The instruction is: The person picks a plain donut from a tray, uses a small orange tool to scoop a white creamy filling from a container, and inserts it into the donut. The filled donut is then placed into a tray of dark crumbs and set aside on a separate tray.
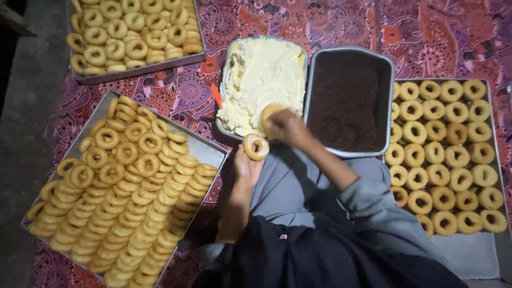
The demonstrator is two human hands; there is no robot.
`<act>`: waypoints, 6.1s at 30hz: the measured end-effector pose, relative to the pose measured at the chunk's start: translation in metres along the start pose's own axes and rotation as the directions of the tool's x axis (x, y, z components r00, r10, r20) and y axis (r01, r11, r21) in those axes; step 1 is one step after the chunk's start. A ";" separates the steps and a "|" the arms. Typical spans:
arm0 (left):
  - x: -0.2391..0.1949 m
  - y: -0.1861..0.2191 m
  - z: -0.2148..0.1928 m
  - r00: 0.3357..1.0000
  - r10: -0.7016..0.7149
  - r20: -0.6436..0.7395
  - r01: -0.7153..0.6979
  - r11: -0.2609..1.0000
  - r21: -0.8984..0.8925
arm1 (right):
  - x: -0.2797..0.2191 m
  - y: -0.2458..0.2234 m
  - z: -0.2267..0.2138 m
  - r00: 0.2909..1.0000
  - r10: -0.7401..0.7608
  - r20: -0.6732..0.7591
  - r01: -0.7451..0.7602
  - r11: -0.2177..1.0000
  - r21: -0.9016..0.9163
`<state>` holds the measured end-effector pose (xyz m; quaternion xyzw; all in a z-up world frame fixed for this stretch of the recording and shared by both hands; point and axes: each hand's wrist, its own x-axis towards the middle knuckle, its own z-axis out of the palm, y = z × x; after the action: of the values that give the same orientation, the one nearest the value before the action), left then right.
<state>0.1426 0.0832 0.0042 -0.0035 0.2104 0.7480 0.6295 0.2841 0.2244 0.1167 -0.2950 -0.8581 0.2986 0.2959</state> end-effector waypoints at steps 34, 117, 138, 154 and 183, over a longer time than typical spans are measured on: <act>0.000 -0.051 -0.002 0.996 0.049 -0.075 -0.044 0.997 0.058 | -0.039 0.016 -0.023 0.987 -0.076 -0.138 0.087 0.993 0.074; -0.032 0.192 -0.015 0.843 -0.081 -0.533 -0.100 -0.995 -0.007 | -0.386 0.096 -0.150 0.527 0.338 -0.780 -0.753 0.612 -0.243; -0.134 0.125 0.115 0.751 -0.311 0.583 -0.600 -0.689 0.406 | -0.127 -0.122 0.016 0.940 -0.340 0.012 0.339 0.938 0.070; -0.174 0.031 0.139 0.842 -0.249 0.479 0.265 0.964 0.035 | -0.153 -0.105 -0.045 0.831 0.319 0.456 -0.288 -0.455 0.843; -0.037 0.018 -0.007 0.988 0.053 -0.144 -0.050 0.998 0.028 | -0.029 -0.063 -0.013 0.924 -0.207 0.321 0.168 0.975 0.146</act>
<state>0.1312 0.0441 0.0130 -0.0445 0.2645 0.7591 0.5931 0.2908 0.1684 0.1588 -0.1387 -0.9013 0.3639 0.1899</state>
